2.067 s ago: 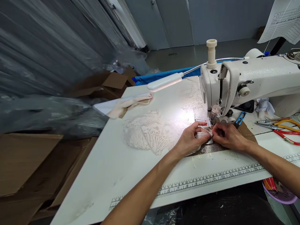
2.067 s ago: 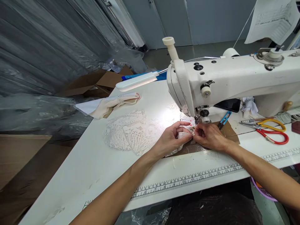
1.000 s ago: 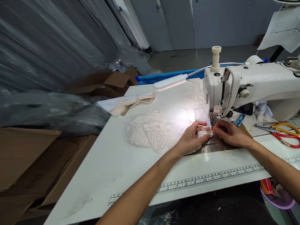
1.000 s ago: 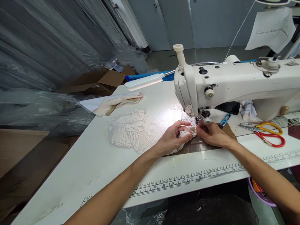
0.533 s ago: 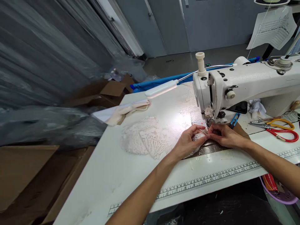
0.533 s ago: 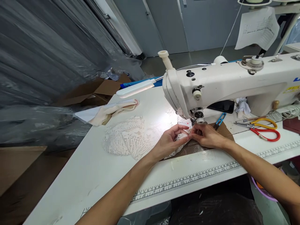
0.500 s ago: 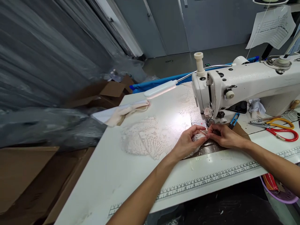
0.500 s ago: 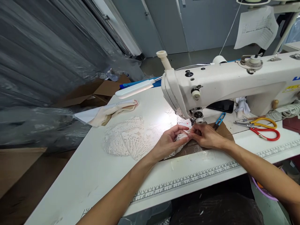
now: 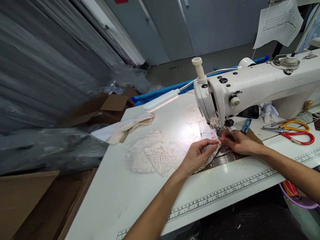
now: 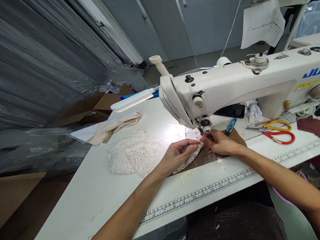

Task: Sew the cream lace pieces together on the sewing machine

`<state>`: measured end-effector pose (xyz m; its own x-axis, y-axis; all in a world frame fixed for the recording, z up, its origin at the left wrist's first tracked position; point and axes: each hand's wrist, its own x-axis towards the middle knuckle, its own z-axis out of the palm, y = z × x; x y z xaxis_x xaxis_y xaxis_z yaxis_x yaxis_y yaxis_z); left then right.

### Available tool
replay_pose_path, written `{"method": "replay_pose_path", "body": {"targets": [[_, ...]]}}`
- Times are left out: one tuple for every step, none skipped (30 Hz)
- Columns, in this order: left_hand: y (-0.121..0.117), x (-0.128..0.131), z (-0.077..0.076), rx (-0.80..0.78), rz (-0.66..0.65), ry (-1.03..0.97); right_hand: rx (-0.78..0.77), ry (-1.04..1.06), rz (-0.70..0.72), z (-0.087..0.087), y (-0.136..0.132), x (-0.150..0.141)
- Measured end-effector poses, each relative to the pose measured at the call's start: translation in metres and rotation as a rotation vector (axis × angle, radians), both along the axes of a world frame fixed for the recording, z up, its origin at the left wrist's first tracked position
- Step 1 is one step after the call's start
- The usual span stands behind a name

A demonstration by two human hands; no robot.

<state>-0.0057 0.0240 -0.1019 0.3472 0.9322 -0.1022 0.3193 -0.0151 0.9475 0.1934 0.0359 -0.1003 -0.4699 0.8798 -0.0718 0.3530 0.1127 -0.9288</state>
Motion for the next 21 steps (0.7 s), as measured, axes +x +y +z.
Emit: {"method": "replay_pose_path", "body": {"targets": [[0.0,0.0,0.0,0.011,-0.001,0.01,-0.02,0.014,-0.001,0.0,0.0,0.0],[0.0,0.0,0.0,0.022,-0.001,0.021,-0.039,0.028,-0.003,0.0,0.001,0.0],[0.0,0.0,0.0,0.031,0.002,0.033,-0.061,0.047,-0.001,-0.001,0.001,-0.001],[0.0,0.001,0.0,0.04,0.006,0.046,-0.089,0.068,0.0,-0.001,0.001,-0.002],[-0.001,0.001,0.0,0.046,0.008,0.059,-0.126,0.088,-0.002,-0.001,0.001,-0.002],[-0.001,0.001,0.001,0.05,0.01,0.07,-0.168,0.108,-0.009,-0.001,0.0,-0.003],[-0.001,0.001,0.001,0.052,0.013,0.082,-0.208,0.128,-0.017,-0.001,0.0,-0.004],[-0.001,0.001,0.001,0.049,0.016,0.094,-0.236,0.149,-0.028,-0.001,0.0,-0.004],[-0.001,0.001,0.002,0.043,0.019,0.105,-0.254,0.168,-0.038,-0.001,0.0,-0.004],[-0.002,0.001,0.002,0.036,0.02,0.109,-0.266,0.186,-0.045,-0.002,0.0,-0.004],[-0.002,0.001,0.002,0.03,0.02,0.108,-0.276,0.204,-0.051,-0.002,0.0,-0.004],[-0.002,0.001,0.002,0.026,0.019,0.104,-0.286,0.224,-0.064,-0.002,0.0,-0.004],[-0.002,0.001,0.002,0.025,0.018,0.097,-0.301,0.246,-0.081,-0.002,0.001,-0.003],[-0.002,0.0,0.002,0.025,0.016,0.093,-0.319,0.273,-0.103,-0.002,0.002,-0.002],[-0.002,0.0,0.003,0.025,0.016,0.092,-0.335,0.302,-0.125,-0.001,0.003,-0.001],[-0.002,0.0,0.003,0.021,0.016,0.095,-0.351,0.326,-0.14,0.0,0.004,0.001],[-0.002,0.0,0.003,0.016,0.016,0.098,-0.369,0.341,-0.148,0.001,0.005,0.002],[-0.002,0.0,0.003,0.014,0.017,0.1,-0.39,0.341,-0.147,0.003,0.006,0.004],[-0.002,0.0,0.003,0.014,0.018,0.102,-0.412,0.327,-0.136,0.006,0.007,0.005],[-0.002,0.0,0.002,0.015,0.02,0.104,-0.43,0.301,-0.121,0.008,0.007,0.005],[-0.002,0.0,0.002,0.019,0.023,0.105,-0.44,0.268,-0.105,0.01,0.006,0.005]]}}
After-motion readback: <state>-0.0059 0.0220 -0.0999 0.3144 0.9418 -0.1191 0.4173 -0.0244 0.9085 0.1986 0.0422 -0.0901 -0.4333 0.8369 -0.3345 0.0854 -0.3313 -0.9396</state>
